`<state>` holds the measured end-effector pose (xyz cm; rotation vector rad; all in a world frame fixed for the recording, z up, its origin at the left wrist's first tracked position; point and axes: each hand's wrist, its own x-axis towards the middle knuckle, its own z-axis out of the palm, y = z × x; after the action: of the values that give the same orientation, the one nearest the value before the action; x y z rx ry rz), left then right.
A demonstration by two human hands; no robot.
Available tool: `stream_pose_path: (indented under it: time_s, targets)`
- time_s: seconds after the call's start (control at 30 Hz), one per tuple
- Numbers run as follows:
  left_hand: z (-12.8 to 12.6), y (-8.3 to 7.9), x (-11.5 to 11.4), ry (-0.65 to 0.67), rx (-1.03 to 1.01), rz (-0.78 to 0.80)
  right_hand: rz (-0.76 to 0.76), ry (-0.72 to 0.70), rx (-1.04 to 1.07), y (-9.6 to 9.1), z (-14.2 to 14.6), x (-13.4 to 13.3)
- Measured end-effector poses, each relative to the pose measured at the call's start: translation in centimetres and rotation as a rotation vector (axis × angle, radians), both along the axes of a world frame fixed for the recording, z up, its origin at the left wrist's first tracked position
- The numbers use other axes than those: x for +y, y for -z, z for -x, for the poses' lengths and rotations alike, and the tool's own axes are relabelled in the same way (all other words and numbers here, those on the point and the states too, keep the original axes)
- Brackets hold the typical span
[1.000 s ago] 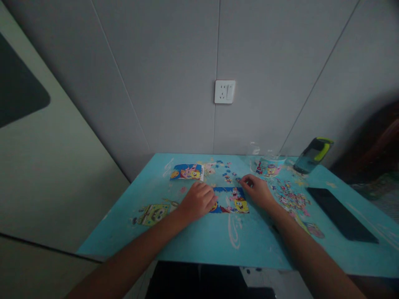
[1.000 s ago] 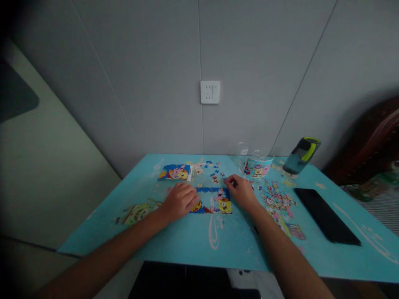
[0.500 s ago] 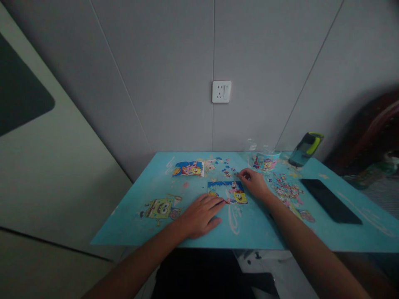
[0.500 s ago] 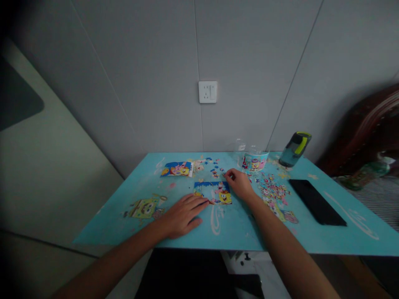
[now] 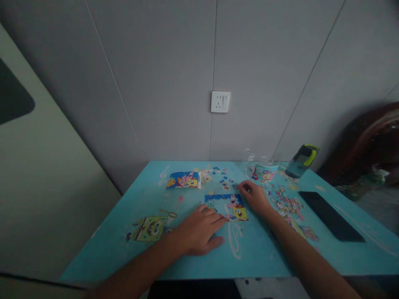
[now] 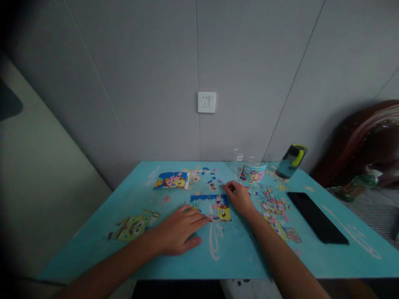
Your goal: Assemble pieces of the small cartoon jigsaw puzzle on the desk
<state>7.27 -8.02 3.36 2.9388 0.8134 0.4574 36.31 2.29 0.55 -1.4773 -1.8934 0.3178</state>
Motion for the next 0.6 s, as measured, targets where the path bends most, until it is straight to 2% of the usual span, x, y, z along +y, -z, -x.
stream_pose_path:
  time_s: [0.17,0.33,0.43,0.6]
  targets:
    - [-1.1,0.0,1.6,0.070,0.040,-0.041,0.026,0.067,-0.065,-1.1,-0.2,4.4]
    - [-2.5,1.0,2.6,0.112,-0.004,-0.053,0.073,0.081,-0.167,-1.9,1.5,9.5]
    - [-3.2,1.5,3.3,0.153,-0.036,-0.030,0.111,0.097,-0.239,-1.4,2.2,10.6]
    - [-4.1,1.9,4.6,0.167,-0.072,-0.046,0.122,0.121,-0.327,-1.3,2.1,10.1]
